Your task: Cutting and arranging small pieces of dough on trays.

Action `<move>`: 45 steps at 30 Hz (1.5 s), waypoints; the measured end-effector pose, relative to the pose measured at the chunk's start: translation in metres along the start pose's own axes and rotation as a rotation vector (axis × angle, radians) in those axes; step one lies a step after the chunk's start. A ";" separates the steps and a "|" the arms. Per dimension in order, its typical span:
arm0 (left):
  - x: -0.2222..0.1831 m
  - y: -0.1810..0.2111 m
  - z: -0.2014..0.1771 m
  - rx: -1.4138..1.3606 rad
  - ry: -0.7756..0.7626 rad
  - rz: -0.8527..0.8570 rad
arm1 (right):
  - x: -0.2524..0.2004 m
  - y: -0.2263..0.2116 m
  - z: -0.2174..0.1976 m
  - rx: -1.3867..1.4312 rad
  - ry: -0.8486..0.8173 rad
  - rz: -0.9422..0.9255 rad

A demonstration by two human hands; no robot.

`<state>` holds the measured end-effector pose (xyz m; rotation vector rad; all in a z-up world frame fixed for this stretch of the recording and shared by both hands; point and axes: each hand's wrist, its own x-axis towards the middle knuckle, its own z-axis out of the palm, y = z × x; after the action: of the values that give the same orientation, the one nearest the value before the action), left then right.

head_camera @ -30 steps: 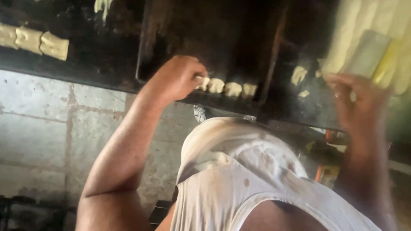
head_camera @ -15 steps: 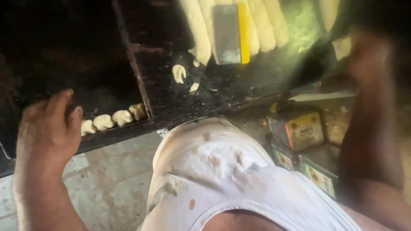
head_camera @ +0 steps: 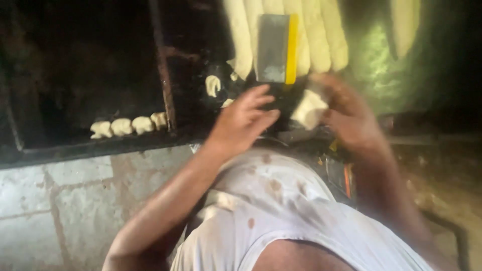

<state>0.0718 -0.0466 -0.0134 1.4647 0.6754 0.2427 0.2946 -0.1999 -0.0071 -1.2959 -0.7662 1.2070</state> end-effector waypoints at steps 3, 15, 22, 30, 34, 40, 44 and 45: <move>0.013 0.000 0.023 -0.095 -0.047 0.006 | 0.019 0.005 0.034 0.098 0.048 0.151; 0.002 0.022 -0.005 -0.518 0.149 -0.303 | 0.032 0.019 0.061 -1.189 0.021 -0.928; -0.009 0.002 -0.014 0.343 0.264 0.268 | 0.047 -0.007 0.071 -1.106 -0.050 -0.710; -0.024 -0.006 -0.034 0.204 0.248 0.489 | 0.054 -0.004 0.064 -0.390 0.011 0.034; -0.037 -0.012 -0.049 0.193 0.222 0.456 | 0.042 -0.032 0.079 -0.356 0.059 0.131; -0.050 -0.036 -0.079 0.256 0.400 0.209 | 0.063 -0.018 0.087 0.204 -0.654 -0.169; -0.056 -0.040 -0.076 0.114 0.415 0.187 | 0.078 0.002 0.120 -0.749 -0.062 0.097; -0.051 -0.046 -0.078 0.113 0.430 0.209 | 0.089 0.019 0.113 -0.738 -0.236 -0.123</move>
<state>-0.0234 -0.0152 -0.0403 1.6094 0.8904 0.7050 0.2070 -0.0849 -0.0225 -1.6715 -1.5366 1.0163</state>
